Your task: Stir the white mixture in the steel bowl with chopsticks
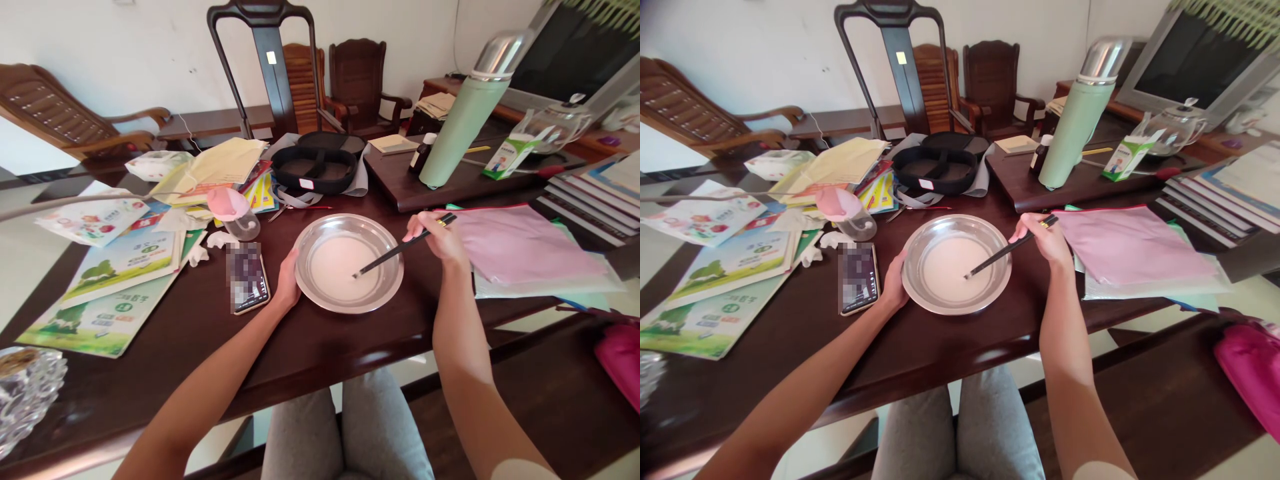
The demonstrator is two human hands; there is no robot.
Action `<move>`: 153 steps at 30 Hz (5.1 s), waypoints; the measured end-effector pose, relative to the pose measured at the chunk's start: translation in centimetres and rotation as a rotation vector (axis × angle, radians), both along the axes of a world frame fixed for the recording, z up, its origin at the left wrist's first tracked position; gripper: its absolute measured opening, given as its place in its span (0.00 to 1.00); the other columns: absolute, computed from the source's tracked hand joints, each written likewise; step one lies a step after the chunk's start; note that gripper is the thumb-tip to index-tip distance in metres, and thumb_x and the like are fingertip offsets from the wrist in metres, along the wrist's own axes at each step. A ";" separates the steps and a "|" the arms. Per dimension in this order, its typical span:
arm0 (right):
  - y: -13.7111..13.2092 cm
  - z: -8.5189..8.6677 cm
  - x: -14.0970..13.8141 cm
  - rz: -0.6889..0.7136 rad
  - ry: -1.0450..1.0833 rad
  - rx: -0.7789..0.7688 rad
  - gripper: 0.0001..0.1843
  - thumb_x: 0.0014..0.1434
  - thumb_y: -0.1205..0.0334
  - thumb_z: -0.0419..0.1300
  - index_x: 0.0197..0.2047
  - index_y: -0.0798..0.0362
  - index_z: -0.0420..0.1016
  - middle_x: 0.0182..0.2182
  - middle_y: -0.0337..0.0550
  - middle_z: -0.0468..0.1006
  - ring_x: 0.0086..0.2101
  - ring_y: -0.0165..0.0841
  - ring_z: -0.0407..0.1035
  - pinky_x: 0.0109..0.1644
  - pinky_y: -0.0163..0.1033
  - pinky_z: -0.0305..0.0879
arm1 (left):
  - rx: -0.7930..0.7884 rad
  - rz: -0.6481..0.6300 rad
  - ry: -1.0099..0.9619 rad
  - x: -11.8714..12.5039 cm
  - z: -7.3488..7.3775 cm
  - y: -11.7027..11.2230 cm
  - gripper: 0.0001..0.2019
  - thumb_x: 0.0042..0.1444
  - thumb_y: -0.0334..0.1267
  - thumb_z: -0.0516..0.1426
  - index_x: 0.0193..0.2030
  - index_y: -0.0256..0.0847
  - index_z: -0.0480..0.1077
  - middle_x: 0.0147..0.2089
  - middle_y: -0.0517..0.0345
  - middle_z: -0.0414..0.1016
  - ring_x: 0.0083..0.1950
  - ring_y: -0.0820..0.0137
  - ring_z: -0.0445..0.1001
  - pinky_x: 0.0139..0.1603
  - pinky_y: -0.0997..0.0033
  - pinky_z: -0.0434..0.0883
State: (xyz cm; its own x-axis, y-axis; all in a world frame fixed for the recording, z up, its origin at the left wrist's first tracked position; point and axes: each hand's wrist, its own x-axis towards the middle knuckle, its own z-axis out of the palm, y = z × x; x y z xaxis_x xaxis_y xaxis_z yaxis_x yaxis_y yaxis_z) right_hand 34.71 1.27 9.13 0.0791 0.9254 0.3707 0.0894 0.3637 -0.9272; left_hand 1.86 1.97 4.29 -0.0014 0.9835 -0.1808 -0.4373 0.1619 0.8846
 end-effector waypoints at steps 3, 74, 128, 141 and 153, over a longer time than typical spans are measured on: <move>0.1 0.0 -1.1 0.145 -0.052 -0.053 0.28 0.61 0.34 0.71 0.23 0.47 0.82 0.24 0.45 0.84 0.29 0.41 0.80 0.41 0.47 0.74 | -0.006 0.001 0.002 0.0 0.1 -0.1 0.17 0.51 0.51 0.69 0.40 0.41 0.83 0.47 0.51 0.89 0.61 0.48 0.82 0.65 0.53 0.77; -0.3 0.2 -0.9 0.050 -0.031 -0.036 0.29 0.60 0.32 0.70 0.20 0.45 0.79 0.21 0.43 0.82 0.27 0.42 0.78 0.39 0.49 0.74 | 0.006 0.012 0.015 0.1 0.5 -0.2 0.14 0.50 0.51 0.70 0.36 0.43 0.82 0.45 0.53 0.89 0.63 0.48 0.81 0.66 0.53 0.77; -0.2 0.2 -0.2 -0.127 -0.012 0.033 0.30 0.59 0.31 0.71 0.19 0.45 0.78 0.21 0.41 0.83 0.27 0.41 0.79 0.42 0.49 0.76 | -0.002 -0.011 0.015 -0.1 -0.3 0.1 0.16 0.52 0.51 0.69 0.42 0.42 0.84 0.42 0.52 0.88 0.62 0.48 0.81 0.69 0.51 0.74; -0.2 0.2 -0.3 -0.081 -0.031 0.014 0.30 0.60 0.31 0.70 0.20 0.45 0.79 0.21 0.42 0.83 0.28 0.42 0.80 0.42 0.49 0.76 | 0.010 -0.002 0.030 0.0 0.0 0.0 0.17 0.49 0.53 0.70 0.38 0.43 0.81 0.41 0.52 0.88 0.63 0.46 0.81 0.67 0.51 0.75; -0.2 0.2 -0.4 -0.121 -0.036 0.002 0.30 0.59 0.31 0.71 0.21 0.47 0.79 0.23 0.42 0.84 0.29 0.41 0.81 0.44 0.49 0.77 | -0.007 -0.024 0.012 0.0 0.2 0.0 0.17 0.51 0.52 0.68 0.42 0.43 0.82 0.46 0.52 0.89 0.64 0.47 0.81 0.68 0.51 0.75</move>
